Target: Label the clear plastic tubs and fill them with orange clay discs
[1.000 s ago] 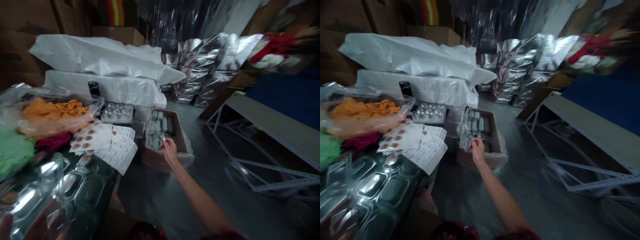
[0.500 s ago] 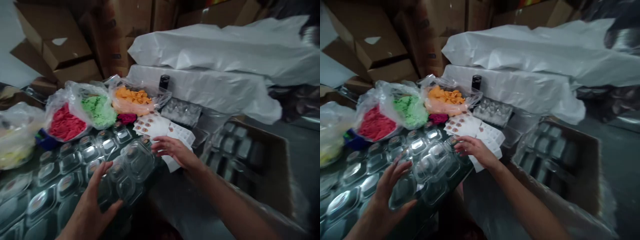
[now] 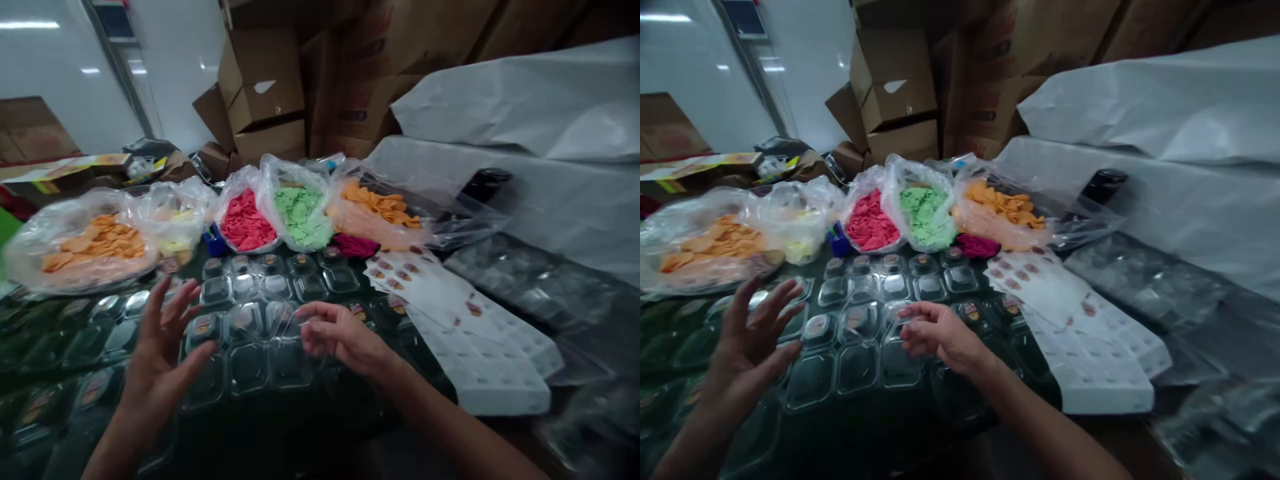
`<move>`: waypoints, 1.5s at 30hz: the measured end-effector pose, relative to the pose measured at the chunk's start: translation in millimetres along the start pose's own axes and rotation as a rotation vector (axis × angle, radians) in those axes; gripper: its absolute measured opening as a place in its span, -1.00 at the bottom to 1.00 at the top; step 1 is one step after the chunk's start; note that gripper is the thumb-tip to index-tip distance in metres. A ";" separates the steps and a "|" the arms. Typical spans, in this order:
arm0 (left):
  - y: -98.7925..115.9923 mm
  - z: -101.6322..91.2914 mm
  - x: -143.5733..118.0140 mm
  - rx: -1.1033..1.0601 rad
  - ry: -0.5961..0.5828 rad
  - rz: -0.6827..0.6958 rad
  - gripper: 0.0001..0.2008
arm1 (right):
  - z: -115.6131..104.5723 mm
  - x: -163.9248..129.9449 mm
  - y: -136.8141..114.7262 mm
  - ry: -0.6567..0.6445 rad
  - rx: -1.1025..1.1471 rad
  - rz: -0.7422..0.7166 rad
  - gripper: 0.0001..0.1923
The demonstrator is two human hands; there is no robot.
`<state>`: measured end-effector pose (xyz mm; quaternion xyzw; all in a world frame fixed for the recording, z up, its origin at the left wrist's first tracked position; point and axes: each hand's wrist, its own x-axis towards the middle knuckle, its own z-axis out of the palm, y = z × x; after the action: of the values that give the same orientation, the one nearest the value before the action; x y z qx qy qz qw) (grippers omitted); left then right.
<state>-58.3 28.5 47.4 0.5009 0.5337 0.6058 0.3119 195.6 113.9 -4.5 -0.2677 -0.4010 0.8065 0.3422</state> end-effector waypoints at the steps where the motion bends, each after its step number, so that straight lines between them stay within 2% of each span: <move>1: -3.1 -5.2 -1.3 -0.056 0.086 -0.036 -0.08 | 3.2 1.8 4.5 0.022 0.076 0.004 -0.67; 3: -10.3 -12.7 -4.6 -0.117 0.162 -0.142 -0.14 | 8.9 5.7 11.0 0.031 0.187 0.011 -0.65; 5: -16.3 -16.7 -7.3 -0.149 0.150 -0.211 -0.16 | 14.6 9.4 14.5 0.045 0.259 0.012 -0.61; 8: -20.3 -18.3 -6.8 -0.202 0.130 -0.217 -0.18 | 24.8 12.9 17.1 0.088 0.326 -0.006 -0.59; 11: -22.1 -18.3 -1.1 -0.284 0.183 -0.197 -0.19 | 38.4 15.5 19.9 0.126 0.376 -0.075 -0.60; 14: -23.2 -19.0 3.6 -0.361 0.235 -0.180 -0.12 | 52.4 20.9 23.4 0.130 0.421 -0.143 -0.59; 22: -14.1 -25.8 -3.6 -0.355 0.255 -0.155 -0.09 | 79.3 39.9 28.1 0.031 0.526 -0.199 -0.60; 24: -9.9 -33.2 1.2 -0.312 0.258 -0.127 -0.09 | 79.2 39.6 25.2 -0.025 0.470 -0.192 -0.61; 26: -1.8 -41.6 7.8 -0.222 0.269 -0.068 -0.11 | 74.2 37.4 17.5 -0.133 0.271 -0.170 -0.63; 28: 9.5 -47.1 11.7 -0.096 0.221 -0.009 -0.12 | 66.5 35.4 4.1 -0.291 -0.051 -0.104 -0.63; 31: 23.7 -42.4 6.6 0.024 -0.013 -0.003 -0.07 | 58.5 38.5 -23.0 -0.535 -0.449 0.007 -0.56; 34: 23.4 -24.2 -10.5 0.017 -0.234 -0.106 -0.03 | 61.2 53.7 -47.6 -0.664 -0.538 0.049 -0.51; 36: 14.6 -11.4 -23.3 -0.045 -0.295 -0.196 0.00 | 66.5 70.1 -58.5 -0.688 -0.511 0.079 -0.51; 38: 2.6 -1.8 -32.4 -0.139 -0.253 -0.241 0.04 | 71.7 87.5 -63.4 -0.670 -0.424 0.119 -0.50; 41: -13.3 6.0 -36.4 -0.247 -0.021 -0.225 0.06 | 78.1 101.1 -53.9 -0.510 -0.168 0.065 -0.53; 45: -22.7 14.4 -34.1 -0.390 0.242 -0.243 0.07 | 83.9 78.7 -2.2 -0.246 0.191 -0.123 -0.52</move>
<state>-38.0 7.6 15.2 0.2874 0.4966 0.7109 0.4066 88.1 136.4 29.9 -0.1080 -0.3770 0.8451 0.3632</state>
